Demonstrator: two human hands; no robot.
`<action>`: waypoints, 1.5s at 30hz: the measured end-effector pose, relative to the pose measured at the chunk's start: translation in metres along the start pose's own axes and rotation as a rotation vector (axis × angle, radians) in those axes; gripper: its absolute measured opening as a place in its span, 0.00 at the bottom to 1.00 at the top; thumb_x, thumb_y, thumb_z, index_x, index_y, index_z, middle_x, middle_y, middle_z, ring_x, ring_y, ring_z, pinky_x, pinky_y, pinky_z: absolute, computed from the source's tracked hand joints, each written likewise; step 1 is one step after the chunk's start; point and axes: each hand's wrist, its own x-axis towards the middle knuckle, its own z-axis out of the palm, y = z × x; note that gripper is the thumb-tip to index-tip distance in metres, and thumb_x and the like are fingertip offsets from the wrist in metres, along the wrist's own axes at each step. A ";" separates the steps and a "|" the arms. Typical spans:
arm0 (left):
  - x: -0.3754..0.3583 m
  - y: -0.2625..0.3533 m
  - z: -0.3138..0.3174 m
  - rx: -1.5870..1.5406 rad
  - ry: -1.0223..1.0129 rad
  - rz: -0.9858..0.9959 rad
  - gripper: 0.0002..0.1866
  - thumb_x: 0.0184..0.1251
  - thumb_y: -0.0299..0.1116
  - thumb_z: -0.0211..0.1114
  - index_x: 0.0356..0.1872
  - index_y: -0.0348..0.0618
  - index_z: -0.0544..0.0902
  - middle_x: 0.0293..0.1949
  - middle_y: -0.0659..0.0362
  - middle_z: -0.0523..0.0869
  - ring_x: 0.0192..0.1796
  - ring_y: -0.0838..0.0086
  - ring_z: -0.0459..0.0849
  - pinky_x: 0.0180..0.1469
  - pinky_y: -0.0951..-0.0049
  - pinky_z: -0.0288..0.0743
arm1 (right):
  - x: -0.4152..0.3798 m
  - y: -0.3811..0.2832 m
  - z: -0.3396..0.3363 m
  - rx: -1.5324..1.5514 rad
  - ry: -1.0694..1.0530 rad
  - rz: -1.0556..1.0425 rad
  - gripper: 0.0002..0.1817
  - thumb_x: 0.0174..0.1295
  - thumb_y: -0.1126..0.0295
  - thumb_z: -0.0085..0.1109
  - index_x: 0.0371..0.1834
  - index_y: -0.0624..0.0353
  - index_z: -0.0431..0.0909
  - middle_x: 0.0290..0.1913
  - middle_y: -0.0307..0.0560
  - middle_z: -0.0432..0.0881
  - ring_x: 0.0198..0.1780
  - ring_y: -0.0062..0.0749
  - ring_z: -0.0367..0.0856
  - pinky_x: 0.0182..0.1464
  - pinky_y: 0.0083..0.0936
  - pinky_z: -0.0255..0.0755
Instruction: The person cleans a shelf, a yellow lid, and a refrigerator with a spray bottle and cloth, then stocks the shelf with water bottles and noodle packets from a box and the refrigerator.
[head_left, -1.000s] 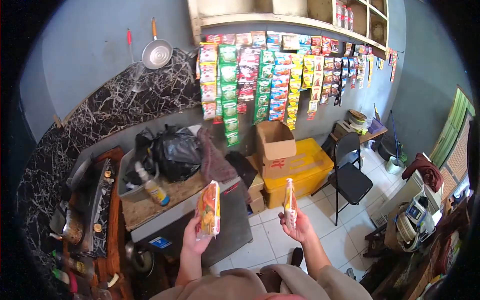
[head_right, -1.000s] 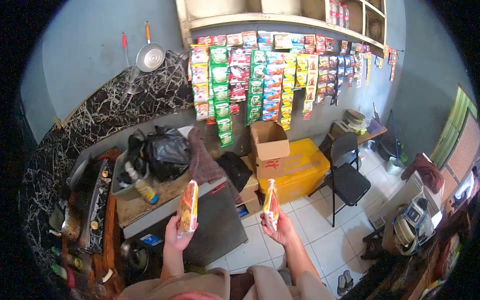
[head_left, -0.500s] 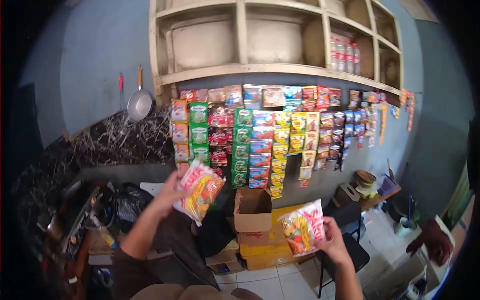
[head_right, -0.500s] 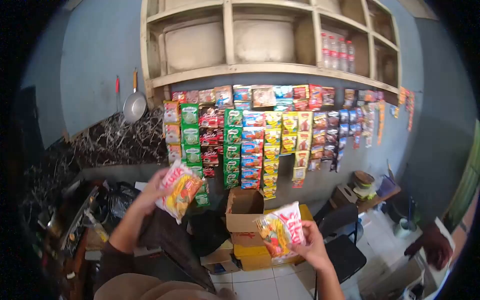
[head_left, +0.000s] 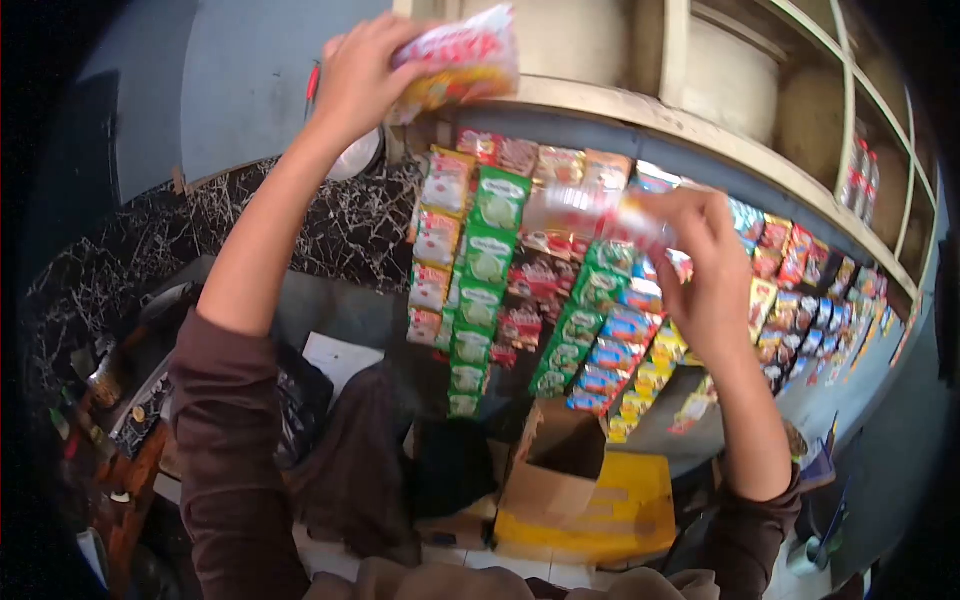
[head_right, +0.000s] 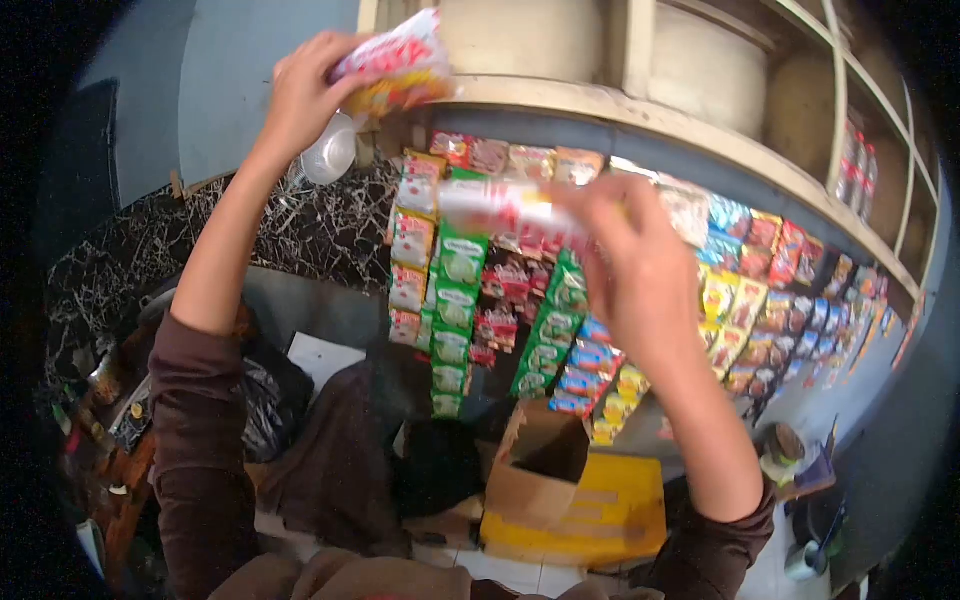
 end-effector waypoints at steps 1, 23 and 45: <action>0.009 -0.005 0.013 0.072 0.050 -0.005 0.18 0.49 0.36 0.62 0.45 0.51 0.78 0.32 0.57 0.79 0.35 0.62 0.77 0.37 0.66 0.69 | 0.022 0.008 0.015 -0.055 0.113 -0.049 0.23 0.43 0.83 0.56 0.43 0.46 0.76 0.37 0.44 0.73 0.33 0.39 0.76 0.30 0.29 0.71; 0.063 -0.148 0.271 -0.092 -0.728 -0.435 0.17 0.49 0.31 0.66 0.41 0.43 0.72 0.36 0.52 0.78 0.43 0.60 0.78 0.43 0.60 0.72 | 0.372 0.200 0.211 -0.500 -0.924 0.296 0.27 0.36 0.73 0.66 0.46 0.48 0.73 0.35 0.43 0.79 0.35 0.32 0.77 0.36 0.36 0.74; 0.061 -0.100 0.216 -0.025 -0.394 -0.416 0.11 0.48 0.36 0.55 0.31 0.46 0.82 0.33 0.52 0.82 0.38 0.59 0.80 0.41 0.62 0.73 | 0.340 0.162 0.318 0.090 -0.953 -0.152 0.27 0.48 0.60 0.57 0.51 0.57 0.67 0.45 0.57 0.74 0.50 0.43 0.71 0.48 0.32 0.66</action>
